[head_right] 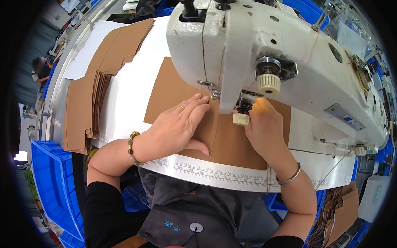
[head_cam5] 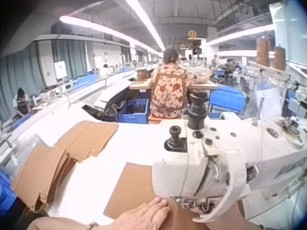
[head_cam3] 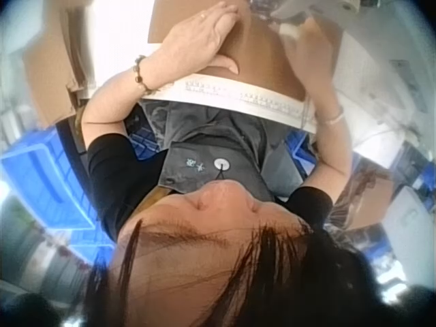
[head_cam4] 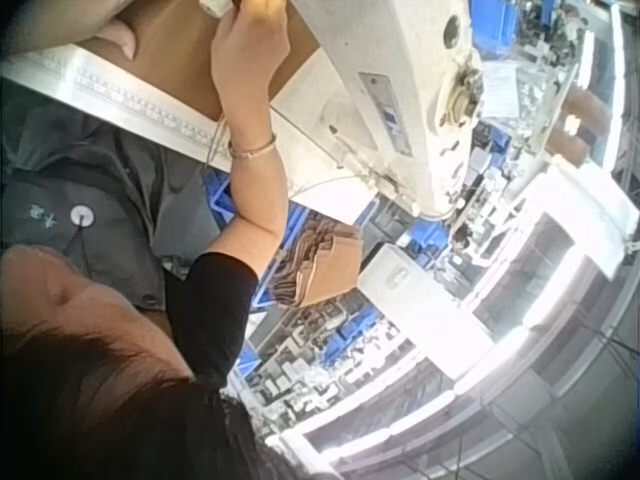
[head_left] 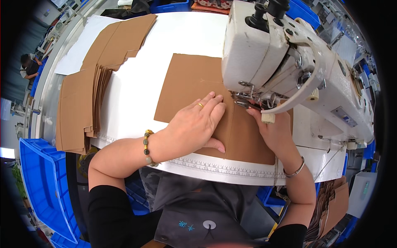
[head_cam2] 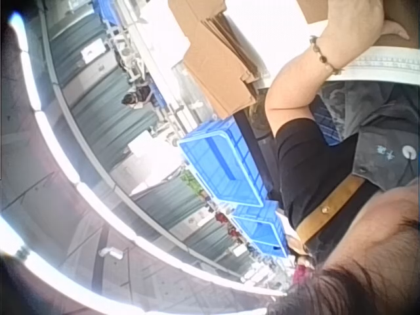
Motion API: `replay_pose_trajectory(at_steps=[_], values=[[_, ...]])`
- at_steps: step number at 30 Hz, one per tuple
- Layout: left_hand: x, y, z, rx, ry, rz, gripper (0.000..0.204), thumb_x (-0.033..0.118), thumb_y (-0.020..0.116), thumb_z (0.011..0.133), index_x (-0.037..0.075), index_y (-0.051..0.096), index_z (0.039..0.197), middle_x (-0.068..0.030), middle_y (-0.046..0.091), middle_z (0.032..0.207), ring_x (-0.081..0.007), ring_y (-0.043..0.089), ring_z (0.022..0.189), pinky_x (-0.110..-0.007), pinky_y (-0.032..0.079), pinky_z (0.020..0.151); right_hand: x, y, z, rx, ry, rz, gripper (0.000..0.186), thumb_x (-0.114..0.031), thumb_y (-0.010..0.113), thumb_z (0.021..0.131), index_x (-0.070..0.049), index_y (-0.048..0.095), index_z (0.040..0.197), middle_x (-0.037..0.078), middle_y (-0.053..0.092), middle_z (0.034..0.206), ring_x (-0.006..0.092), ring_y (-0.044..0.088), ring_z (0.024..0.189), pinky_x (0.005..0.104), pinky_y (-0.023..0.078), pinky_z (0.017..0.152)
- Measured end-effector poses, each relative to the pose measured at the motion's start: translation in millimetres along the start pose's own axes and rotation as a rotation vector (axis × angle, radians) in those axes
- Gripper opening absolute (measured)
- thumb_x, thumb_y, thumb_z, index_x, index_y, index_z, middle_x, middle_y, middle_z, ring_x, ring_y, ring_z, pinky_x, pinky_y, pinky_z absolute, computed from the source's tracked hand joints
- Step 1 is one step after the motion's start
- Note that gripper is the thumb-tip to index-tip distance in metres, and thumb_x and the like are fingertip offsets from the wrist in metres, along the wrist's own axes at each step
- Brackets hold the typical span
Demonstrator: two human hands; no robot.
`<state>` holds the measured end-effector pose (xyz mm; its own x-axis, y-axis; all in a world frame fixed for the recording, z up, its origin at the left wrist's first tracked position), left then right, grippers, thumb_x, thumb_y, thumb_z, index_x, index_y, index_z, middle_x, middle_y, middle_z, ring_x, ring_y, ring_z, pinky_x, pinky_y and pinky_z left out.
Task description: Using a sewing machine to stitch together pieces of brown leather material.
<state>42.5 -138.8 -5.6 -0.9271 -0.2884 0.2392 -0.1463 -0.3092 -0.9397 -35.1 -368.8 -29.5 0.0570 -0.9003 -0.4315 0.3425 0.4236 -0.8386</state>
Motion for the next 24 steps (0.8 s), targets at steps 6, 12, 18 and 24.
replay_pose_trajectory(at_steps=[6,12,18,24], values=[[-1.9,0.7,0.7,0.009,0.006,-0.010,0.097,0.058,0.077,0.069,-0.011,0.047,0.130,-0.0249,0.055,0.134,-0.0427,0.051,0.135,-0.044,0.047,0.108,-6.6,1.9,2.6,-0.004,0.021,0.081,0.010,-0.006,0.070,0.078,0.001,0.064,0.074,0.015,0.058,0.083,0.0346,0.063,0.077,0.0450,0.052,0.067],[-1.6,-1.0,0.5,0.009,-0.001,-0.020,0.097,0.058,0.078,0.069,-0.011,0.047,0.130,-0.0250,0.055,0.133,-0.0426,0.052,0.134,-0.043,0.047,0.108,-5.8,1.4,-2.5,0.029,-0.040,-0.060,0.027,-0.020,0.075,0.087,0.001,0.065,0.073,0.014,0.057,0.080,0.0334,0.062,0.075,0.0438,0.050,0.063],[-0.8,-0.8,2.4,0.017,-0.001,-0.020,0.098,0.057,0.079,0.068,-0.010,0.047,0.131,-0.0248,0.056,0.132,-0.0416,0.053,0.133,-0.043,0.048,0.106,-2.5,5.2,-1.2,-0.033,-0.006,-0.043,0.025,-0.023,0.075,0.090,0.001,0.068,0.085,0.015,0.063,0.086,0.0334,0.063,0.077,0.0417,0.051,0.066],[-8.3,-0.6,3.4,0.023,-0.038,-0.024,0.098,0.056,0.081,0.067,-0.008,0.047,0.133,-0.0231,0.057,0.132,-0.0404,0.054,0.132,-0.042,0.049,0.105,-22.7,-20.5,1.6,-0.394,-0.086,0.390,0.031,-0.026,0.077,0.088,-0.004,0.070,0.109,0.013,0.071,0.094,0.0293,0.069,0.080,0.0367,0.054,0.071]])
Point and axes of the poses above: each hand's wrist, its own z-axis towards the middle knuckle, its own y-axis out of the palm, x = y × z, the point moved 2 cm from there along z, towards the middle knuckle
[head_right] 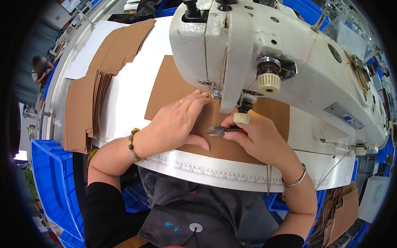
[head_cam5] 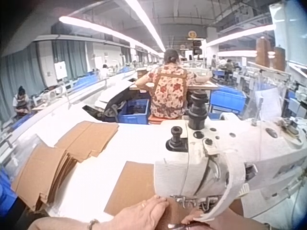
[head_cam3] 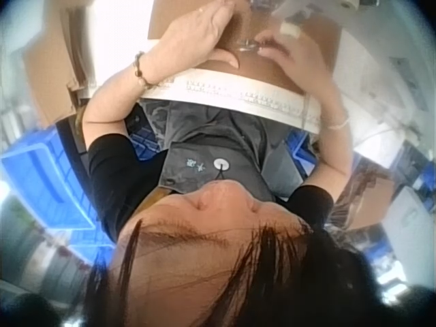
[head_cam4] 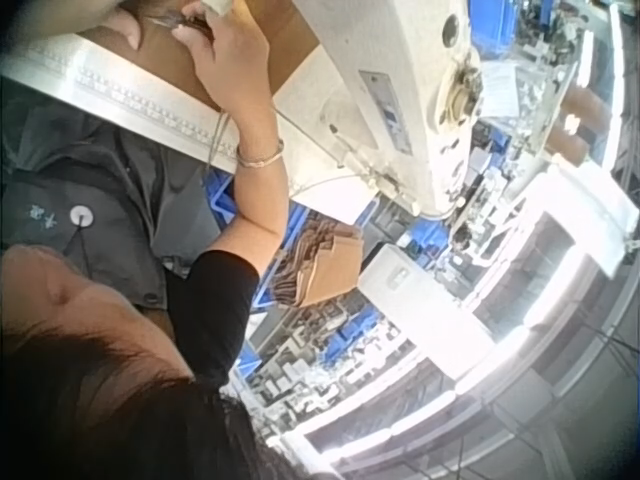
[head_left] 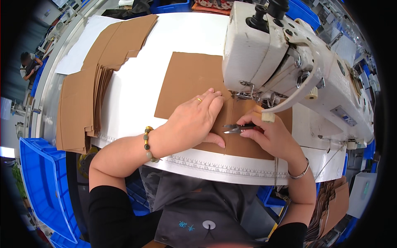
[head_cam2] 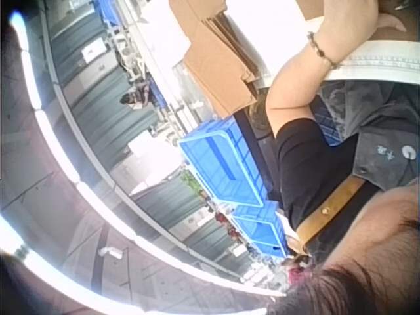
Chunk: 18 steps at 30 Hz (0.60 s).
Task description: Using a sewing machine to stitch together pieces of brown leather material.
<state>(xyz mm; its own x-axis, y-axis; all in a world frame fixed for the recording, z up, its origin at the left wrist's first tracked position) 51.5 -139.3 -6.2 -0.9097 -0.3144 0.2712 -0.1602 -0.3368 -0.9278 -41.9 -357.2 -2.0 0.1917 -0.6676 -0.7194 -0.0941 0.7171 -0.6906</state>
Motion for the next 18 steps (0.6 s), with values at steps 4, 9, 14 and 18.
replay_pose_trajectory(at_steps=[4,9,14,18], values=[[-5.7,1.9,2.9,0.009,-0.042,-0.015,0.098,0.056,0.081,0.068,-0.004,0.047,0.137,-0.0224,0.057,0.133,-0.0401,0.054,0.133,-0.041,0.048,0.105,-14.9,-5.5,-3.3,0.011,0.090,-0.024,0.029,-0.023,0.078,0.085,-0.006,0.069,0.106,0.009,0.068,0.087,0.0275,0.068,0.075,0.0367,0.053,0.068],[-4.5,2.6,7.2,0.006,0.007,-0.013,0.090,0.053,0.078,0.073,-0.001,0.049,0.139,-0.0201,0.055,0.139,-0.0380,0.050,0.137,-0.043,0.046,0.109,-13.2,-0.4,-13.3,0.063,0.011,-0.407,0.021,-0.018,0.079,0.080,-0.007,0.067,0.094,0.008,0.064,0.080,0.0278,0.066,0.071,0.0392,0.051,0.062],[-2.6,10.5,2.6,-0.040,0.043,0.087,0.081,0.051,0.073,0.080,0.001,0.052,0.141,-0.0139,0.053,0.147,-0.0348,0.049,0.139,-0.046,0.042,0.113,-37.2,-12.5,-26.6,0.228,-0.087,-0.523,0.014,-0.012,0.076,0.079,-0.007,0.065,0.085,0.009,0.062,0.077,0.0307,0.064,0.071,0.0426,0.050,0.062],[-10.3,10.0,-3.2,-0.034,0.017,0.083,0.081,0.052,0.071,0.082,0.001,0.052,0.142,-0.0124,0.053,0.147,-0.0331,0.047,0.140,-0.046,0.041,0.113,-40.0,-59.5,-68.4,0.549,-0.126,-0.550,0.011,-0.011,0.066,0.095,0.000,0.066,0.093,0.014,0.066,0.086,0.0285,0.059,0.070,0.0366,0.047,0.064]])
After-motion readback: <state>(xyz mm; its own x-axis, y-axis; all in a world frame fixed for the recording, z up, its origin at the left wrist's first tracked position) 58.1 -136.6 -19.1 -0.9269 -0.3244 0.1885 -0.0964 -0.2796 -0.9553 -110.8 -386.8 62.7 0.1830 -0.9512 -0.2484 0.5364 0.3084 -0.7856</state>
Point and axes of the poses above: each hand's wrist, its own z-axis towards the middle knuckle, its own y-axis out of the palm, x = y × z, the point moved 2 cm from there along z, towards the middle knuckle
